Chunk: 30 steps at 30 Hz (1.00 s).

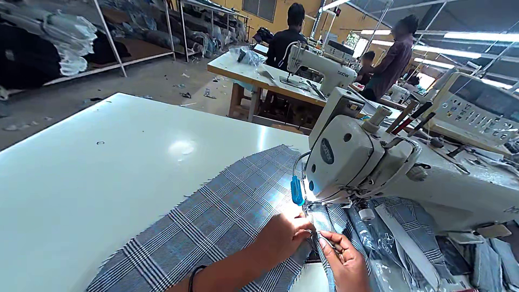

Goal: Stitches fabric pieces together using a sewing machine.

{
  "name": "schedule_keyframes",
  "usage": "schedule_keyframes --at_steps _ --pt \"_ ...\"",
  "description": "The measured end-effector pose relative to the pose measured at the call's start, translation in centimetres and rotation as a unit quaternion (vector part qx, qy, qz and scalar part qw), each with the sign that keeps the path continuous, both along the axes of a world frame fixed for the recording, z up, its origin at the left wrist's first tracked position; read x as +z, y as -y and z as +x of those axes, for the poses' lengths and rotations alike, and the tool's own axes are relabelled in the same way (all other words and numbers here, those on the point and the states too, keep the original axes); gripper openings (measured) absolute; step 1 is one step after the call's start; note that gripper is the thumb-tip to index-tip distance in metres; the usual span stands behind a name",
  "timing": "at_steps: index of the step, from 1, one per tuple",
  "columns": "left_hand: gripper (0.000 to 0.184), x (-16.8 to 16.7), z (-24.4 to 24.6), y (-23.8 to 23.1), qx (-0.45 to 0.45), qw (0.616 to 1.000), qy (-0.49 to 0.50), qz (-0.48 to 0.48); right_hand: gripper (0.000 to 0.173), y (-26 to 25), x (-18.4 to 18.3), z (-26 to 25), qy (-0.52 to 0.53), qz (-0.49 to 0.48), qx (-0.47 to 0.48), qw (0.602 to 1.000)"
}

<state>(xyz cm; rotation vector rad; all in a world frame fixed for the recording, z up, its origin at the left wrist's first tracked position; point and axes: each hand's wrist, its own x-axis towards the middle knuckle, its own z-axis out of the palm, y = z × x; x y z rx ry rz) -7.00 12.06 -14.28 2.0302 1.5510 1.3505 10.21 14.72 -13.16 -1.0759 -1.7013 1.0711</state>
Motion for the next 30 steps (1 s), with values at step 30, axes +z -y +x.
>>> schedule_keyframes --at_steps 30 --pt "0.016 -0.5 -0.1 -0.5 -0.049 0.998 -0.049 0.006 0.014 1.3 -0.8 -0.7 0.159 0.198 0.001 0.967"
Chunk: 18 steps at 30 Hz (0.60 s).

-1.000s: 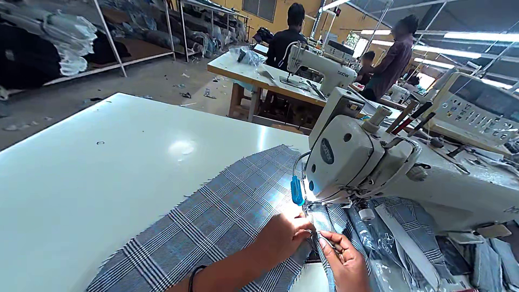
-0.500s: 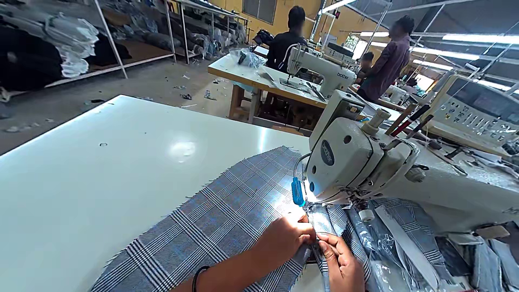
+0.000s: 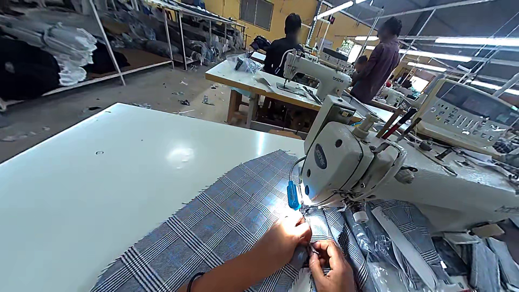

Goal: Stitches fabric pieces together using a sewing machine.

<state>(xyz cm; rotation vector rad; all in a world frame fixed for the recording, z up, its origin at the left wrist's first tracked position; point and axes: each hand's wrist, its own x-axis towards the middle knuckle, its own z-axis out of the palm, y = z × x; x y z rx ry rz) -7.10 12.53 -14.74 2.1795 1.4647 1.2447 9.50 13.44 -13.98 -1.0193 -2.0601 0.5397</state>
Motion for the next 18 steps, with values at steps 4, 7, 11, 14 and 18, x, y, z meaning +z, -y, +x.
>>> schedule_keyframes --at_steps 4,7,11,14,18 --pt "0.016 -0.17 0.08 0.02 0.006 1.000 -0.001 0.010 0.014 0.04 0.20 0.01 0.008 -0.019 0.001 1.000" --pt "0.017 -0.18 -0.09 0.10 0.000 1.000 0.011 0.014 0.016 0.03 0.34 0.05 0.000 -0.038 0.003 0.999" --pt "0.016 -0.24 -0.14 0.10 -0.002 0.999 0.017 0.033 0.017 -0.09 0.24 0.10 -0.015 -0.043 0.008 0.999" --pt "0.017 -0.12 -0.21 0.15 -0.005 0.999 0.015 0.033 0.017 -0.19 0.22 0.15 -0.017 -0.043 0.011 0.999" --pt "0.017 -0.11 -0.19 0.24 -0.005 1.000 0.014 0.024 0.019 -0.19 0.15 0.14 -0.012 -0.030 0.007 0.999"
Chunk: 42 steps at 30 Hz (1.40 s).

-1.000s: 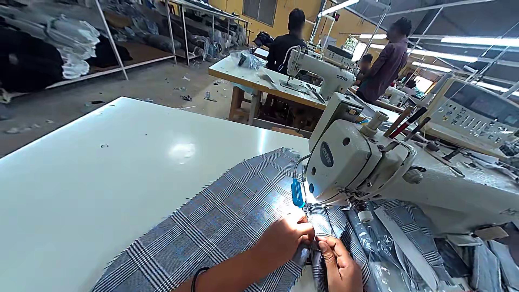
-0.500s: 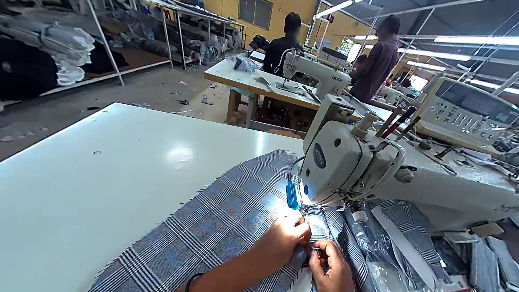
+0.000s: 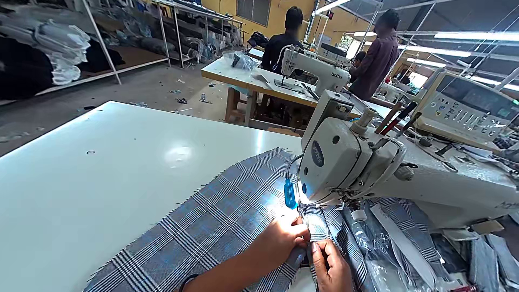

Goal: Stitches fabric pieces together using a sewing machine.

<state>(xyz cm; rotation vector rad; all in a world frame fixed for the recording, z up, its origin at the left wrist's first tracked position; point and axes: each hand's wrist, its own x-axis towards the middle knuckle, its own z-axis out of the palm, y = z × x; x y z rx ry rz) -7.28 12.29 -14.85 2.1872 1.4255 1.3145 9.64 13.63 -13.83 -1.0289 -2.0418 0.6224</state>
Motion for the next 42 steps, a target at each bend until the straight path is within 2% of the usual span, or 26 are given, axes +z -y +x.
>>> schedule_keyframes --at_steps 4,8,11,15,20,24,26,29,32,36,42 --pt "0.020 -0.1 0.1 -0.1 0.004 1.000 0.008 0.002 0.020 0.1 0.2 0.0 -0.015 -0.008 0.006 1.000" --pt "0.017 -0.1 0.0 -0.2 -0.003 1.000 -0.004 0.005 0.038 0.1 0.4 -0.3 0.002 -0.021 0.007 1.000" --pt "0.017 -0.4 -0.1 -0.4 0.000 1.000 -0.009 0.011 0.028 0.2 0.6 -0.7 0.025 -0.001 -0.008 1.000" --pt "0.017 -0.2 -0.1 -0.2 0.000 1.000 -0.005 0.006 0.017 0.1 0.6 -0.6 0.000 -0.008 -0.013 1.000" --pt "0.017 -0.1 -0.1 0.0 -0.003 1.000 0.000 0.013 0.012 0.2 0.4 -0.5 -0.043 -0.018 -0.016 0.999" --pt "0.016 -0.5 -0.1 -0.4 0.000 0.999 0.008 0.045 0.010 -0.1 0.3 -0.5 -0.070 0.016 -0.013 0.997" --pt "0.011 0.1 0.0 0.0 0.022 0.999 0.026 0.004 0.008 -0.5 0.1 -0.4 -0.077 0.041 -0.009 0.996" --pt "0.019 1.8 0.3 1.0 0.123 0.986 0.078 -0.085 0.008 -0.7 -0.3 0.0 -0.072 0.058 0.001 0.996" --pt "0.017 1.8 0.0 0.8 0.188 0.974 0.096 -0.081 0.007 -1.1 -0.4 0.2 -0.070 0.045 0.014 0.996" --pt "0.016 1.4 0.0 0.9 0.162 0.984 0.029 -0.075 0.007 -1.4 -0.5 0.5 -0.071 0.045 0.034 0.996" --pt "0.021 -0.8 0.1 1.2 0.158 0.978 -0.122 0.059 0.007 -2.0 -0.5 1.0 -0.055 0.067 0.060 0.994"
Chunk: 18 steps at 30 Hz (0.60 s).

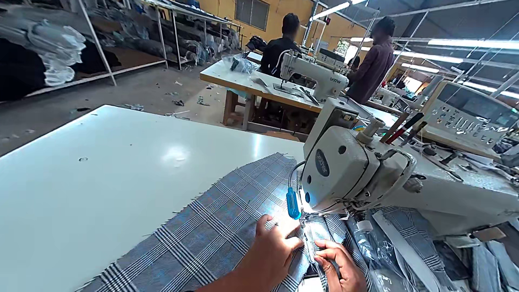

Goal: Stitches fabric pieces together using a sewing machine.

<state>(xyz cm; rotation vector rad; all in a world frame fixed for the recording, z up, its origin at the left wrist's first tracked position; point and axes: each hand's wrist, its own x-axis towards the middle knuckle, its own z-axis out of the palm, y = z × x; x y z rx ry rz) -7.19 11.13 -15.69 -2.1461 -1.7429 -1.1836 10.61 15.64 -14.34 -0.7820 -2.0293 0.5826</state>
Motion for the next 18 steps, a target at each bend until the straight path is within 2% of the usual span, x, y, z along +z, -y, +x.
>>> schedule_keyframes --at_steps 4,9,18 --pt "0.029 -1.0 -0.5 0.2 -0.022 0.993 -0.105 0.053 0.006 -0.1 0.0 0.2 0.009 -0.001 0.017 1.000" --pt "0.035 -0.8 -0.8 1.0 -0.055 0.995 -0.085 -0.003 0.007 0.2 0.4 0.2 0.046 0.007 0.038 0.998" --pt "0.033 0.1 -1.3 1.4 -0.107 0.992 -0.018 -0.065 0.007 0.2 0.3 0.1 0.096 0.035 0.049 0.994"
